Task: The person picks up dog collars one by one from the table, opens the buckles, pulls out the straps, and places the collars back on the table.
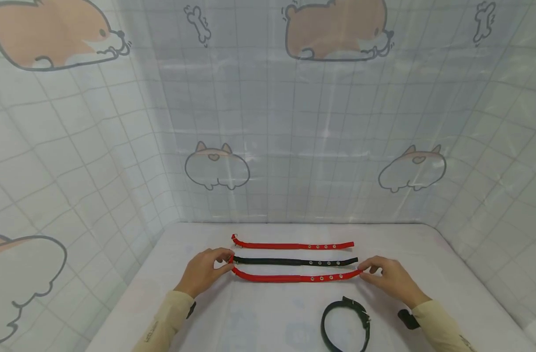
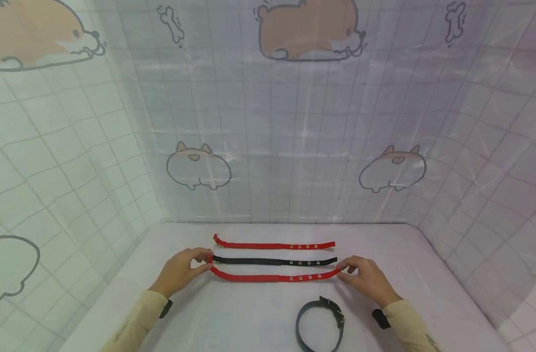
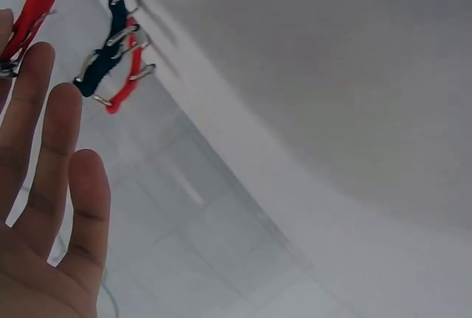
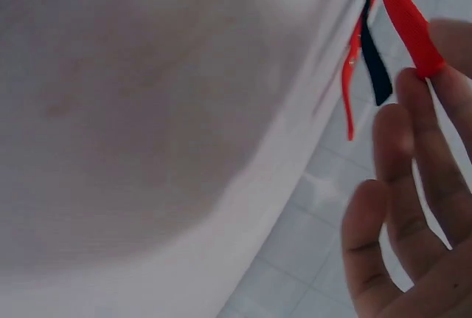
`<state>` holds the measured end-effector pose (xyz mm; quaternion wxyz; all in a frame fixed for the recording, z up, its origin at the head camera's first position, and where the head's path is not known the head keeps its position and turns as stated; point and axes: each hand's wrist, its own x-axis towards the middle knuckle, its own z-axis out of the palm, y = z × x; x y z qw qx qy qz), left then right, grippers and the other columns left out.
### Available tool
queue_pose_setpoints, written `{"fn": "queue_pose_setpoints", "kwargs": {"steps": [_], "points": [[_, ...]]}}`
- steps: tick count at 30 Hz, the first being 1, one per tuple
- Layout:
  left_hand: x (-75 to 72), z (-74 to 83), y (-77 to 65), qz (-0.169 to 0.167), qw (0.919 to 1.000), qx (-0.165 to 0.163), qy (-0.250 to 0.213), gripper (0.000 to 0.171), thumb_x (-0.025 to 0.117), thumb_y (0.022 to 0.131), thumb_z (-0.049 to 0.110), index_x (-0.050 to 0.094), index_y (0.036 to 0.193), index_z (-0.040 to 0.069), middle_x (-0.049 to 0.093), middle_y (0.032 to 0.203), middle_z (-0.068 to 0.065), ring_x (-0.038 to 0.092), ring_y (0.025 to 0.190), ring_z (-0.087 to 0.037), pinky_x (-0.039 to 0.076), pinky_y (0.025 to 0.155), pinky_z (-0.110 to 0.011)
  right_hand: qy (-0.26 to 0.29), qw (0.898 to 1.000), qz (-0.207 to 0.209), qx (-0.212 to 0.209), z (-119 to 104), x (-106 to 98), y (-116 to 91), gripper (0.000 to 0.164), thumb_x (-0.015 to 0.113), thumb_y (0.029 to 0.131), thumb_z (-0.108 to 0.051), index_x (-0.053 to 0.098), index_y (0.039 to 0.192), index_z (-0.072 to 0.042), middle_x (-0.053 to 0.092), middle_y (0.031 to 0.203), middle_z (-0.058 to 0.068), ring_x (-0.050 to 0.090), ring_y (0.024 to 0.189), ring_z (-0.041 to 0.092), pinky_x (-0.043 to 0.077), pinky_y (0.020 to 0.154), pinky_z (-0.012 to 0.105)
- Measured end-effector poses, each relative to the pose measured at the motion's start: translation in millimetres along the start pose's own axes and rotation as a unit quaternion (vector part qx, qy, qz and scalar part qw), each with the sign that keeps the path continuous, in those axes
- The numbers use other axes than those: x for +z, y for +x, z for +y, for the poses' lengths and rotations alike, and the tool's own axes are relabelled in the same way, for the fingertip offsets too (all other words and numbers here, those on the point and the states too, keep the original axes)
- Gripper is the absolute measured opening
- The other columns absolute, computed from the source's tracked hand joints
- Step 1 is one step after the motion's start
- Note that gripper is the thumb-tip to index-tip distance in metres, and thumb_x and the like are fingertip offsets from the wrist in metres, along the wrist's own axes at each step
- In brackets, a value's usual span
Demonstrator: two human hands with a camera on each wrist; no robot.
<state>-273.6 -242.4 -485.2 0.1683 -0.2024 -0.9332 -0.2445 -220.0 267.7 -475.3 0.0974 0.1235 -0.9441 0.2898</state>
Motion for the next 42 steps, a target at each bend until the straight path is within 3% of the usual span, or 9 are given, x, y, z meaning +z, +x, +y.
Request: {"fn": "queue_pose_setpoints", "kwargs": {"steps": [6,13,18,27,29,34,42], "points": [[-0.6,-9.5,-5.9,-0.024,0.9995,-0.017,0.008,0.032,0.085,0.083,0.031,0.075,0.111,0.023,0.067,0.086,0.017,0.064,0.085,-0.016,0.051,0.071,-0.035,0.019,0.997,-0.062,0.037,5.9,4.1,-6.7,0.011,0.081,0.086,-0.018,0.077,0.096,-0.019,0.071,0.097,-0.009,0.06,0.085,0.013,0.05,0.073,0.032],[-1.1,-15.0,-11.3,-0.041,0.998,-0.047,0.012,0.03,0.086,0.082,0.028,0.077,0.11,0.02,0.068,0.085,0.019,0.061,0.083,-0.013,0.051,0.069,-0.034,0.013,0.995,-0.078,0.065,9.1,11.2,-6.2,0.009,0.08,0.087,-0.018,0.078,0.096,-0.018,0.068,0.093,-0.009,0.058,0.082,0.011,0.05,0.072,0.032],[-1.6,-15.2,-11.3,-0.041,0.9976,-0.054,0.015,0.031,0.085,0.083,0.03,0.076,0.111,0.021,0.069,0.087,0.017,0.061,0.084,-0.012,0.051,0.069,-0.035,-0.004,0.997,-0.057,0.044,5.8,10.1,-6.0,0.01,0.08,0.087,-0.018,0.078,0.097,-0.019,0.069,0.096,-0.009,0.059,0.085,0.011,0.051,0.075,0.036],[-3.5,-16.2,-12.9,-0.042,0.9968,-0.068,0.01,0.037,0.084,0.083,0.036,0.075,0.117,0.022,0.07,0.094,0.014,0.062,0.089,-0.014,0.053,0.075,-0.038,-0.012,0.999,-0.023,-0.046,-10.0,2.8,-12.2,0.015,0.079,0.09,-0.022,0.077,0.104,-0.018,0.069,0.099,-0.013,0.057,0.085,0.009,0.05,0.073,0.032],[-4.1,-15.9,-13.4,-0.037,0.9969,-0.068,0.014,0.039,0.083,0.084,0.038,0.074,0.119,0.021,0.07,0.096,0.013,0.062,0.091,-0.014,0.053,0.075,-0.039,-0.017,0.998,-0.029,-0.052,-14.4,3.4,-14.6,0.017,0.078,0.09,-0.027,0.077,0.105,-0.019,0.068,0.098,-0.015,0.055,0.082,0.006,0.048,0.069,0.029],[-5.7,-13.5,-13.9,0.002,0.9981,-0.057,0.024,0.042,0.078,0.089,0.041,0.071,0.125,0.02,0.07,0.102,0.007,0.063,0.093,-0.018,0.054,0.076,-0.041,-0.017,0.997,-0.067,-0.018,-29.9,5.1,-20.3,0.025,0.078,0.089,-0.04,0.076,0.104,-0.02,0.064,0.09,-0.017,0.052,0.076,0.004,0.045,0.061,0.025],[-9.9,-2.4,-13.1,0.071,0.9969,-0.019,0.027,0.038,0.076,0.093,0.036,0.07,0.127,0.022,0.068,0.105,0.008,0.062,0.097,-0.019,0.055,0.078,-0.04,-0.042,0.989,-0.139,0.003,-37.0,16.8,-25.1,0.027,0.083,0.082,-0.043,0.076,0.098,-0.023,0.061,0.081,-0.017,0.05,0.069,0.004,0.045,0.057,0.025]]}}
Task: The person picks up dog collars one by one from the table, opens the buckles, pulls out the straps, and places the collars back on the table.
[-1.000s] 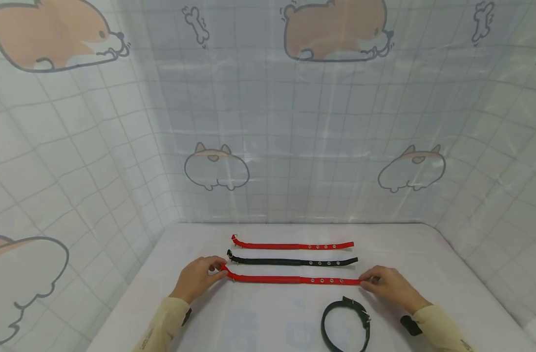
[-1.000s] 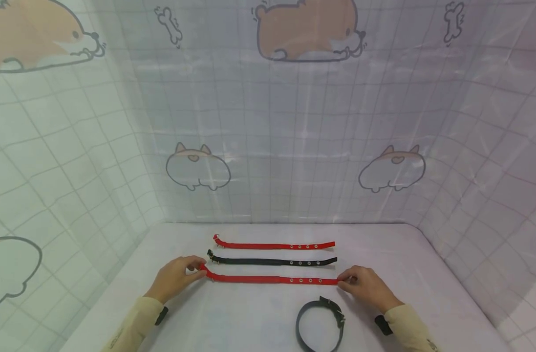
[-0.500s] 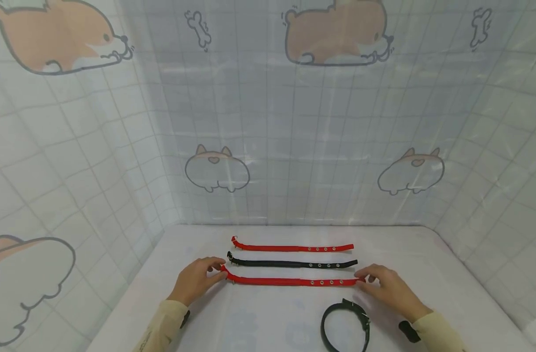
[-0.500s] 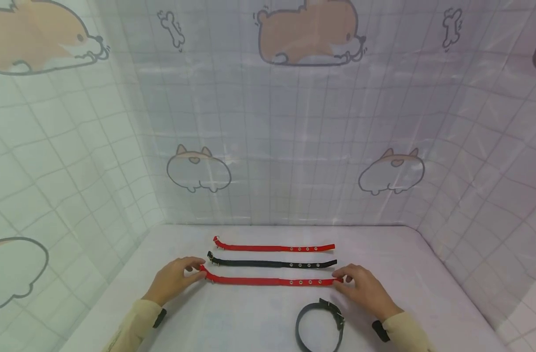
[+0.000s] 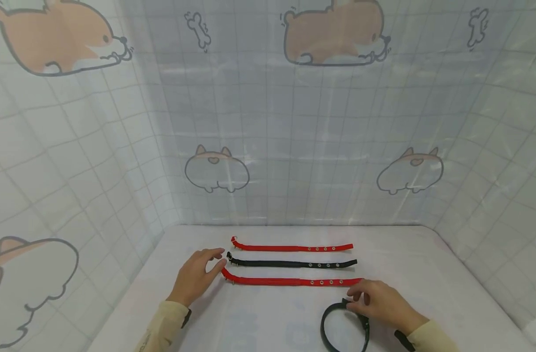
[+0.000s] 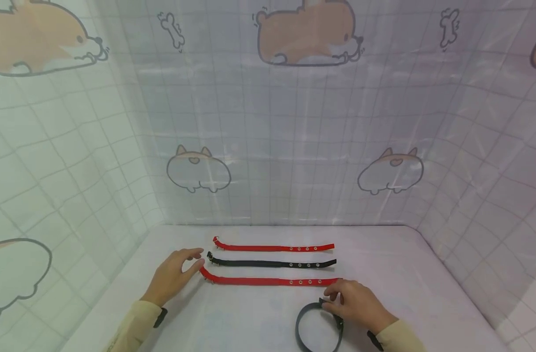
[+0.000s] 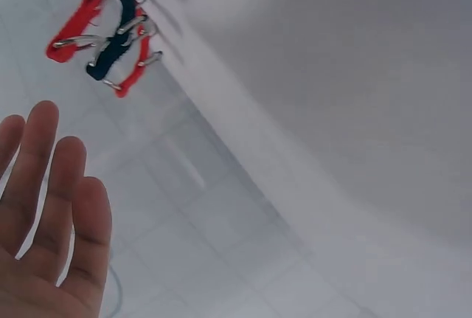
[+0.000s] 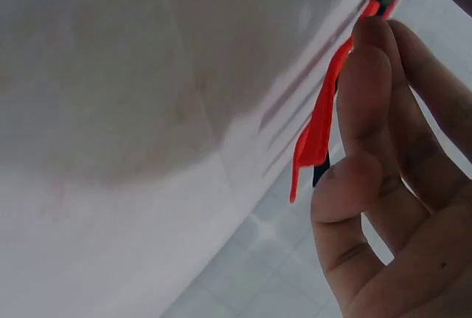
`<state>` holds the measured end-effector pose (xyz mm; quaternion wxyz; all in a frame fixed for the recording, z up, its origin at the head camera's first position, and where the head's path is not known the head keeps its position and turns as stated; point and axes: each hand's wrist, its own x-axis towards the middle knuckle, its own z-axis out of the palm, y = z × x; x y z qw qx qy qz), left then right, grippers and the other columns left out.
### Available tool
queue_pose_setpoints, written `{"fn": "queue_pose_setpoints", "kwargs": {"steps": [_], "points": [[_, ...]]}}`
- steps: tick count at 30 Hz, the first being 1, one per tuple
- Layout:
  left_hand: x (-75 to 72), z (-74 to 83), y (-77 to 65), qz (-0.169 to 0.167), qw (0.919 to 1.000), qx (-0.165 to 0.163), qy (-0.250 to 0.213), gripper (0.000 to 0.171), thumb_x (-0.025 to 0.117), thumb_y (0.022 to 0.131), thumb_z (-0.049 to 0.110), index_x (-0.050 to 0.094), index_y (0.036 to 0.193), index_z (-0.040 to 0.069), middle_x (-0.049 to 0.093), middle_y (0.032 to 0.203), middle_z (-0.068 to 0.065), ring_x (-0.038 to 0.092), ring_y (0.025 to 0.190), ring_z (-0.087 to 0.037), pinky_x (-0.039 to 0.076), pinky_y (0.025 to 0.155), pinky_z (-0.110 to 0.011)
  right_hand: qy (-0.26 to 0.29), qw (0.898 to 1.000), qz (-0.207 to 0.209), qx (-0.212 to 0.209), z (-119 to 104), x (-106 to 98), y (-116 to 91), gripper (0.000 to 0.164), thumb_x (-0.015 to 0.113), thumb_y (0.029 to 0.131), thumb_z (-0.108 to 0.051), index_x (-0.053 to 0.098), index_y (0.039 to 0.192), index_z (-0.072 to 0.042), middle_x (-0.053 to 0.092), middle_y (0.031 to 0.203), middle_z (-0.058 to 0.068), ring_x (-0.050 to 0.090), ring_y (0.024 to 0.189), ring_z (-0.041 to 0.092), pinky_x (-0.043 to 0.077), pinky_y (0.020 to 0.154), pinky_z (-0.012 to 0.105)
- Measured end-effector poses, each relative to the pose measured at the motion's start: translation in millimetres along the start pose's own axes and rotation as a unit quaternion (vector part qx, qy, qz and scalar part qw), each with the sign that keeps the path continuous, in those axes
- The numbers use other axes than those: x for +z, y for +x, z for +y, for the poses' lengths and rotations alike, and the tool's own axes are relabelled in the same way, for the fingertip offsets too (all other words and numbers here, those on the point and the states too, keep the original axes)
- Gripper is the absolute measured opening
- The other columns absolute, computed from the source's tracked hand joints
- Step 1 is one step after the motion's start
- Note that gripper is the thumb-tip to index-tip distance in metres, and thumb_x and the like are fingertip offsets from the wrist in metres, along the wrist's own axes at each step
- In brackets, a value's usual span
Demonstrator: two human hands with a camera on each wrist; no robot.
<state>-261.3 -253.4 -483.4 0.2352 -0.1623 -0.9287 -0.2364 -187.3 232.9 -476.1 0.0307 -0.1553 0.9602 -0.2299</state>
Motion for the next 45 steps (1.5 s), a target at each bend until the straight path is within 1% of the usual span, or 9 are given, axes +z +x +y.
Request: {"fn": "queue_pose_setpoints", "kwargs": {"steps": [3,11,17,25,28,31,34,38,45], "points": [[-1.7,5.7,2.1,0.01,0.9998,0.015,-0.008,0.037,0.076,0.093,0.033,0.069,0.127,0.022,0.068,0.106,0.009,0.061,0.099,-0.016,0.055,0.08,-0.04,-0.003,1.0,-0.017,-0.01,1.2,4.5,1.6,0.023,0.085,0.081,-0.038,0.076,0.095,-0.023,0.062,0.08,-0.017,0.05,0.068,0.005,0.046,0.057,0.025],[-6.1,23.1,4.3,0.012,0.9987,0.047,-0.019,0.035,0.077,0.092,0.031,0.07,0.126,0.023,0.068,0.107,0.012,0.06,0.104,-0.014,0.055,0.088,-0.042,0.005,1.0,-0.028,-0.013,5.3,9.7,4.7,0.017,0.086,0.082,-0.03,0.075,0.093,-0.023,0.06,0.078,-0.017,0.051,0.068,0.005,0.046,0.058,0.025],[-5.7,31.0,4.3,0.028,0.9967,0.071,-0.028,0.033,0.078,0.092,0.028,0.071,0.124,0.023,0.068,0.105,0.016,0.059,0.104,-0.009,0.055,0.088,-0.039,-0.006,0.999,0.016,-0.043,0.4,5.2,6.6,0.014,0.085,0.082,-0.024,0.075,0.093,-0.026,0.059,0.08,-0.02,0.049,0.067,0.001,0.045,0.054,0.024],[2.9,46.2,6.0,0.016,0.9942,0.089,-0.059,0.029,0.075,0.094,0.031,0.072,0.122,0.025,0.069,0.108,0.018,0.058,0.104,-0.004,0.054,0.088,-0.035,-0.012,0.998,0.044,-0.051,-11.1,-0.6,15.2,0.015,0.082,0.086,-0.029,0.076,0.099,-0.031,0.061,0.084,-0.024,0.051,0.071,0.001,0.046,0.058,0.023],[8.7,54.4,8.7,0.014,0.993,0.095,-0.068,0.028,0.074,0.094,0.031,0.072,0.122,0.026,0.069,0.108,0.018,0.058,0.103,-0.003,0.055,0.088,-0.034,-0.012,0.996,0.067,-0.062,-16.0,-1.7,17.6,0.017,0.082,0.086,-0.03,0.075,0.101,-0.032,0.061,0.086,-0.026,0.052,0.075,0.0,0.048,0.064,0.024],[15.2,65.2,11.9,0.01,0.9915,0.104,-0.078,0.028,0.074,0.095,0.031,0.071,0.122,0.026,0.069,0.108,0.017,0.059,0.103,-0.003,0.055,0.088,-0.034,-0.006,0.992,0.095,-0.086,-21.3,-2.2,19.7,0.019,0.082,0.086,-0.03,0.074,0.103,-0.035,0.063,0.09,-0.027,0.054,0.081,0.0,0.05,0.07,0.027],[21.3,79.1,15.3,0.004,0.9896,0.115,-0.086,0.028,0.073,0.095,0.033,0.071,0.122,0.027,0.068,0.108,0.019,0.06,0.104,-0.005,0.055,0.089,-0.036,0.003,0.986,0.122,-0.111,-26.7,-1.9,22.4,0.023,0.084,0.085,-0.03,0.073,0.104,-0.036,0.064,0.093,-0.028,0.055,0.081,0.001,0.049,0.069,0.026],[30.0,97.8,18.9,-0.016,0.9858,0.13,-0.105,0.028,0.073,0.095,0.035,0.072,0.122,0.027,0.068,0.109,0.019,0.06,0.107,-0.005,0.055,0.088,-0.035,0.014,0.979,0.147,-0.137,-35.8,-1.2,28.2,0.026,0.085,0.084,-0.029,0.072,0.105,-0.035,0.065,0.095,-0.028,0.055,0.078,0.001,0.047,0.065,0.024],[46.9,128.3,20.7,-0.097,0.9779,0.136,-0.126,0.037,0.06,0.099,0.053,0.071,0.125,0.028,0.068,0.111,0.021,0.059,0.11,-0.005,0.052,0.095,-0.036,0.025,0.975,0.16,-0.151,-55.6,-1.5,37.4,0.027,0.086,0.083,-0.029,0.073,0.105,-0.034,0.065,0.096,-0.027,0.056,0.081,0.004,0.049,0.069,0.025]]}}
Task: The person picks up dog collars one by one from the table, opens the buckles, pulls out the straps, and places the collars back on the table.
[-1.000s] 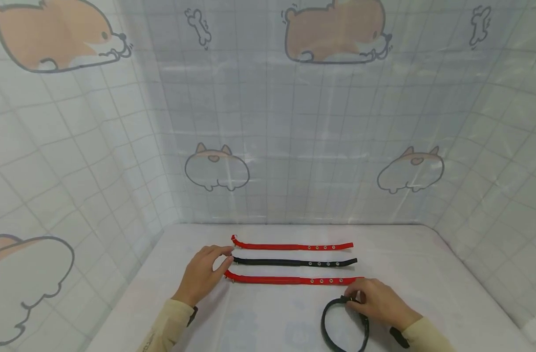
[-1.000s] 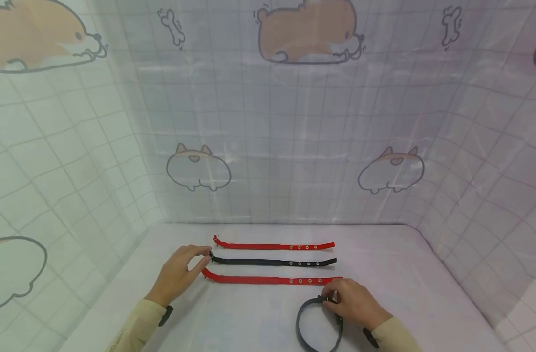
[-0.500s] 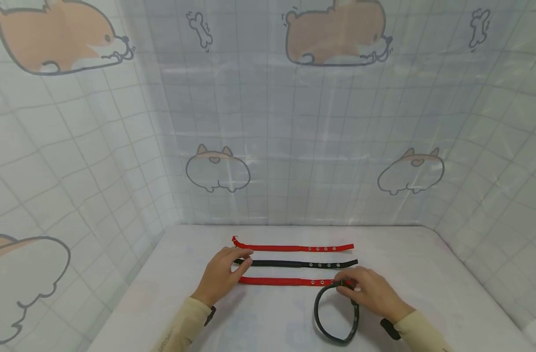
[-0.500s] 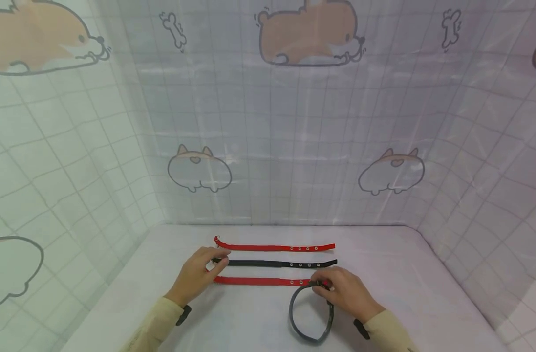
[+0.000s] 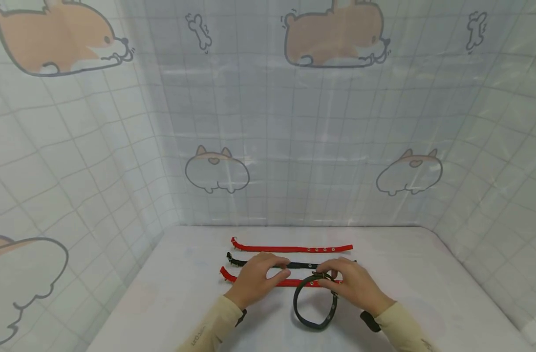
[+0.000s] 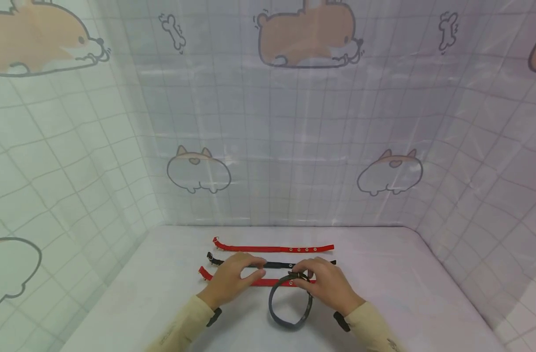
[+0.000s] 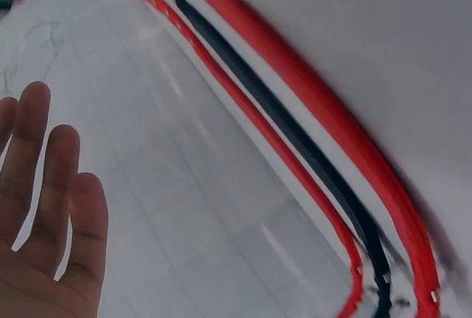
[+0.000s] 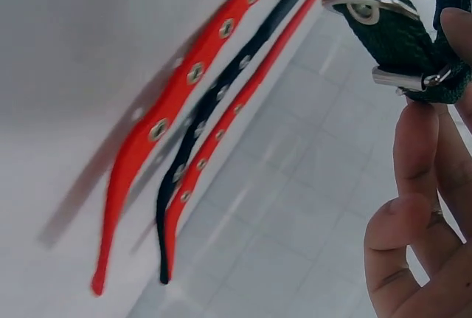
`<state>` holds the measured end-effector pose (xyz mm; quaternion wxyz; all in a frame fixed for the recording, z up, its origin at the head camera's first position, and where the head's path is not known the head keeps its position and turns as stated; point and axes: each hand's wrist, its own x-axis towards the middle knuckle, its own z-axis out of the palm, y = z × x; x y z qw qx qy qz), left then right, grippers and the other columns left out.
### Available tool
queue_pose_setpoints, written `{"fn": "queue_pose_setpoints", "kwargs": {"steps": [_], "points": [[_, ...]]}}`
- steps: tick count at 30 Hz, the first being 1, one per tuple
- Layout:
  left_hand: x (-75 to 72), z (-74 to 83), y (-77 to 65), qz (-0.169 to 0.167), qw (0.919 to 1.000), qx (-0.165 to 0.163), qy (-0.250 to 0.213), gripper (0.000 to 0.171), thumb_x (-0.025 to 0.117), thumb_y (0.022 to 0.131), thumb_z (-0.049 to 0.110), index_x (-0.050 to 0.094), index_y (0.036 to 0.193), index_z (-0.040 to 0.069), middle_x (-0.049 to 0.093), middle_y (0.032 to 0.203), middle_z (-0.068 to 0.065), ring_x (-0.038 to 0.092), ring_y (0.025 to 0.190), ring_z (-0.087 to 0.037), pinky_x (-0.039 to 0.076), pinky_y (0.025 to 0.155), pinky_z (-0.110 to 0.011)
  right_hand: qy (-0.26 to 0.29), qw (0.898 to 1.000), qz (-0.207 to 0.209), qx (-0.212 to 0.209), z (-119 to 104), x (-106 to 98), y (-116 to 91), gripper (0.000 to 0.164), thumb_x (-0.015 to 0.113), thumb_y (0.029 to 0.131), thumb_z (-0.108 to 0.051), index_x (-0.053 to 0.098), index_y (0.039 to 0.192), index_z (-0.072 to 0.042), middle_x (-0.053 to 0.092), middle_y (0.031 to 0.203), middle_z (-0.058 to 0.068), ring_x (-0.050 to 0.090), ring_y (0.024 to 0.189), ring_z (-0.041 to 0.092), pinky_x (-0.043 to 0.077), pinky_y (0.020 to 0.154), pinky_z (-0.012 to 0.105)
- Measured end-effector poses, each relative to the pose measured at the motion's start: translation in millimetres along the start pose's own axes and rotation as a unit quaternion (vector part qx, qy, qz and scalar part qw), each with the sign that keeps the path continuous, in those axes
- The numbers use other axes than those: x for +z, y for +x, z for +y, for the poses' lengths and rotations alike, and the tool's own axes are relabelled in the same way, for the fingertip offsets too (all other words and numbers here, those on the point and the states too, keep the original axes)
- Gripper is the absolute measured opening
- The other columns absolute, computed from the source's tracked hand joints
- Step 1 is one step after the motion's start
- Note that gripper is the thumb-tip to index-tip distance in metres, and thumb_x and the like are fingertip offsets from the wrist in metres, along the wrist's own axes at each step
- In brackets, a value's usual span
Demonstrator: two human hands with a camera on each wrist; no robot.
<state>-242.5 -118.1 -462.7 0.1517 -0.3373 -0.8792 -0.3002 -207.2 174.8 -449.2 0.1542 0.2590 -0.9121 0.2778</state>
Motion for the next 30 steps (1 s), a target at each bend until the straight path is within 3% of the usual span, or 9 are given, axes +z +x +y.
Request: {"fn": "queue_pose_setpoints", "kwargs": {"steps": [7,11,17,23,30], "points": [[13.9,14.0,6.1,-0.039,0.9986,0.027,-0.022,0.047,0.057,0.098,0.058,0.07,0.127,0.025,0.069,0.102,0.018,0.059,0.101,-0.006,0.052,0.085,-0.029,0.015,1.0,0.002,-0.005,-9.2,2.5,10.0,0.028,0.086,0.083,-0.031,0.073,0.107,-0.033,0.066,0.1,-0.027,0.058,0.084,0.002,0.053,0.075,0.028],[15.4,17.3,8.8,-0.048,0.998,0.038,-0.019,0.043,0.059,0.099,0.055,0.073,0.124,0.022,0.07,0.1,0.018,0.059,0.092,-0.007,0.05,0.079,-0.024,0.026,1.0,0.001,-0.017,-13.0,2.2,12.8,0.028,0.086,0.083,-0.029,0.073,0.108,-0.032,0.066,0.101,-0.025,0.06,0.085,0.001,0.054,0.075,0.027],[14.6,16.1,9.7,-0.058,0.9971,0.025,-0.042,0.04,0.061,0.099,0.052,0.075,0.121,0.023,0.071,0.1,0.018,0.063,0.091,-0.013,0.05,0.078,-0.024,0.029,0.999,0.003,-0.012,-14.6,2.5,13.9,0.03,0.086,0.082,-0.029,0.073,0.109,-0.031,0.066,0.1,-0.025,0.058,0.084,0.004,0.052,0.074,0.026],[14.3,10.0,5.9,-0.034,0.9968,0.008,-0.072,0.038,0.061,0.098,0.053,0.074,0.12,0.025,0.069,0.101,0.019,0.06,0.097,-0.004,0.053,0.086,-0.032,0.064,0.998,-0.003,0.006,-9.7,4.4,14.0,0.028,0.081,0.086,-0.037,0.073,0.112,-0.03,0.067,0.101,-0.024,0.059,0.082,0.005,0.05,0.071,0.026],[10.0,6.6,3.7,-0.009,0.9951,0.006,-0.098,0.036,0.062,0.098,0.052,0.074,0.119,0.026,0.07,0.106,0.019,0.06,0.101,-0.005,0.054,0.089,-0.037,0.145,0.989,-0.007,0.042,0.4,6.7,12.3,0.018,0.076,0.091,-0.039,0.075,0.107,-0.03,0.07,0.089,-0.019,0.063,0.08,0.006,0.046,0.064,0.025]]}}
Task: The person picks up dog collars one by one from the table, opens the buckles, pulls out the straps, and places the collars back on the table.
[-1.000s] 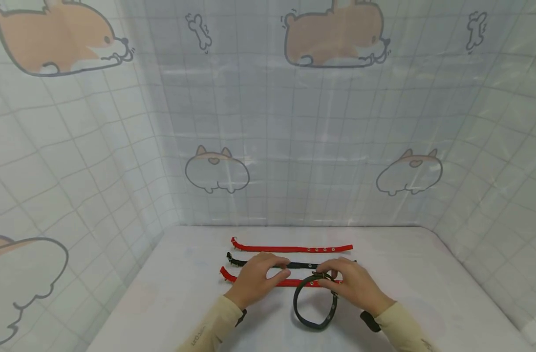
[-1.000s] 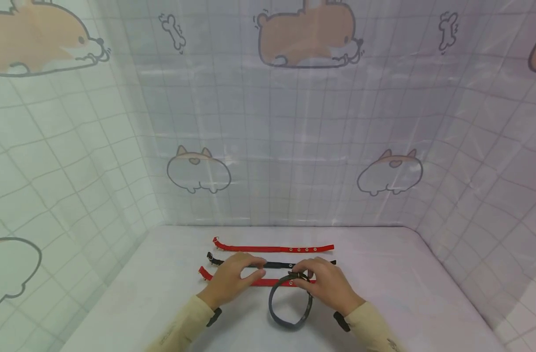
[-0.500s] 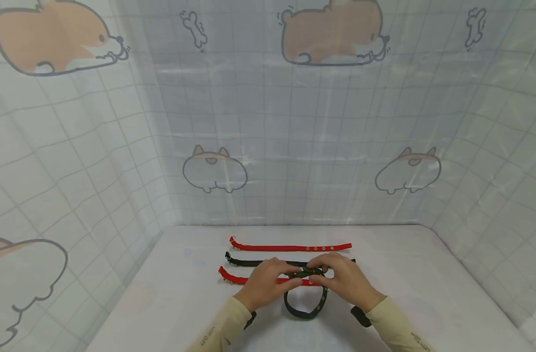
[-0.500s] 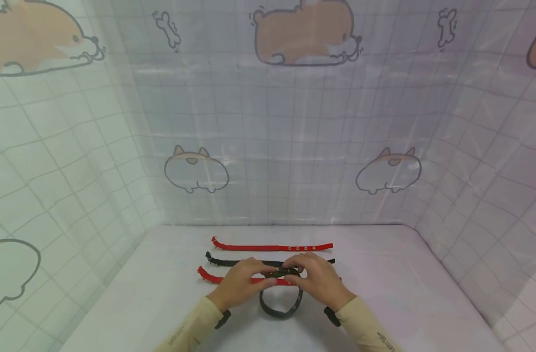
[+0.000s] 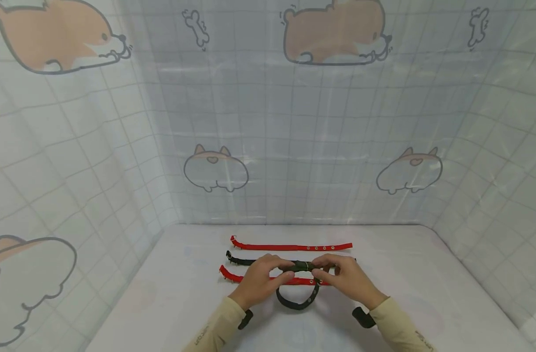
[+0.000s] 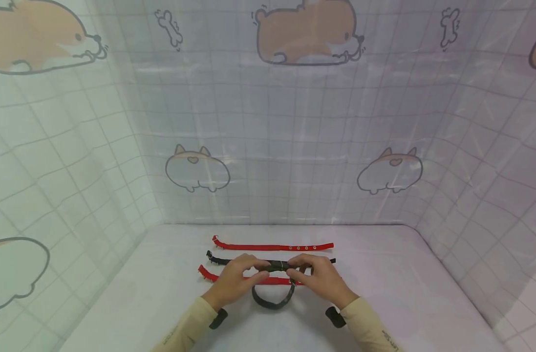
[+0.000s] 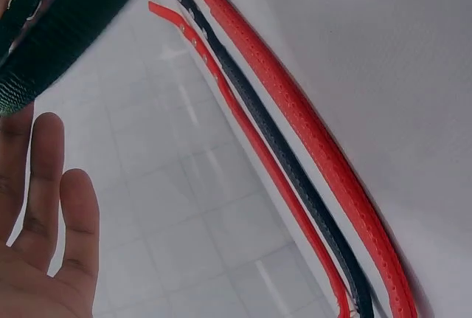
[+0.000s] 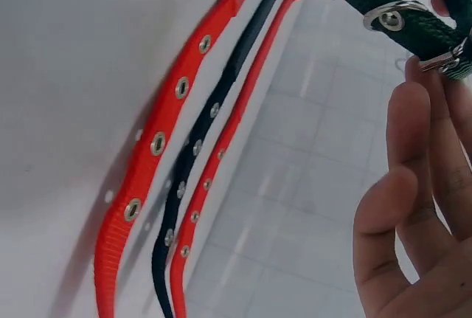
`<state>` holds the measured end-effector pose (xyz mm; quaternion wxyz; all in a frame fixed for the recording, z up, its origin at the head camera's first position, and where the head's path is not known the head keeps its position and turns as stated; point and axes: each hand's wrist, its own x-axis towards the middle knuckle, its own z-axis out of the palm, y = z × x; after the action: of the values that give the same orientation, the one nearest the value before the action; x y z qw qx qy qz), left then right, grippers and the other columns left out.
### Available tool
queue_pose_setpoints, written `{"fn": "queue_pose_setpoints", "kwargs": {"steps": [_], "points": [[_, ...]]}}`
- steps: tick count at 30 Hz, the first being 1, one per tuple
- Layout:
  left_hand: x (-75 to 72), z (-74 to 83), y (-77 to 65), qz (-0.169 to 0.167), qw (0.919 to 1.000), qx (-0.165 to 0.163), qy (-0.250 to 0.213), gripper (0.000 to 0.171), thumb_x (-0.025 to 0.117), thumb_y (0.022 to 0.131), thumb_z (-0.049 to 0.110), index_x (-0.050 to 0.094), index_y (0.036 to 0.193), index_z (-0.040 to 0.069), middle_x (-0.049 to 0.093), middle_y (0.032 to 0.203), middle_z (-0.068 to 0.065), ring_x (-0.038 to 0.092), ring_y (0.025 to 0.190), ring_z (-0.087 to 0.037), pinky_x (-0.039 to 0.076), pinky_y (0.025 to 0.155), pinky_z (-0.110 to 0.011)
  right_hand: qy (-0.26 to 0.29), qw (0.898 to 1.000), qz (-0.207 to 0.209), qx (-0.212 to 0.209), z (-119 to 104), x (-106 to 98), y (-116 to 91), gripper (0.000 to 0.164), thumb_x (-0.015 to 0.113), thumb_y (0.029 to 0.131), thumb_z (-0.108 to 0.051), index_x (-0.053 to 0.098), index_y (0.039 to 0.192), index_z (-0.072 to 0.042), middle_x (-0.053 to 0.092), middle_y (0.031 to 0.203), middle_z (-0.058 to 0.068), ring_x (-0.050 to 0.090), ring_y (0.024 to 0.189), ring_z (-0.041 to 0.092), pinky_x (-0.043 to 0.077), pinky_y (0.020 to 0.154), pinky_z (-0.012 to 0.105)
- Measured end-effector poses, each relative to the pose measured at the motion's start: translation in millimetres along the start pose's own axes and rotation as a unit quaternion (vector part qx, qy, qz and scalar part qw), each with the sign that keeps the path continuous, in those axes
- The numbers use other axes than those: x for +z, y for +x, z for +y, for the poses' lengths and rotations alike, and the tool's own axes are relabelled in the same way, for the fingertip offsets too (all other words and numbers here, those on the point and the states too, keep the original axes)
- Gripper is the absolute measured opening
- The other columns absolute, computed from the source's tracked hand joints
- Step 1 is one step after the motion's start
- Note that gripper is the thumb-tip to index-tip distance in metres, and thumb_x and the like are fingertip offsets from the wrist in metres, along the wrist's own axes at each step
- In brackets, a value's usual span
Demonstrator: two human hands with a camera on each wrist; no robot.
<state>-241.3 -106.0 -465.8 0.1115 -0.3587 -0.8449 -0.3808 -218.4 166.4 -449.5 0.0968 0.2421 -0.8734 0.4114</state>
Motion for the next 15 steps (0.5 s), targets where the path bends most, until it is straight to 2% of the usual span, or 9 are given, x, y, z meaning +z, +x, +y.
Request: {"fn": "queue_pose_setpoints", "kwargs": {"steps": [9,15], "points": [[-1.0,0.9,-1.0,-0.032,0.9984,-0.045,-0.013,0.036,0.062,0.097,0.053,0.071,0.122,0.028,0.067,0.107,0.02,0.058,0.103,-0.004,0.052,0.092,-0.038,0.017,1.0,0.008,-0.014,-1.0,2.4,-0.7,0.017,0.077,0.091,-0.039,0.075,0.104,-0.029,0.07,0.087,-0.018,0.064,0.08,0.008,0.048,0.07,0.03],[-1.8,6.7,2.0,-0.04,0.998,-0.041,-0.027,0.042,0.06,0.097,0.057,0.067,0.128,0.03,0.066,0.109,0.019,0.058,0.104,-0.005,0.052,0.09,-0.043,0.025,0.999,0.013,-0.037,-6.1,5.4,1.9,0.017,0.076,0.091,-0.039,0.074,0.105,-0.029,0.07,0.09,-0.017,0.062,0.079,0.009,0.048,0.072,0.031]]}}
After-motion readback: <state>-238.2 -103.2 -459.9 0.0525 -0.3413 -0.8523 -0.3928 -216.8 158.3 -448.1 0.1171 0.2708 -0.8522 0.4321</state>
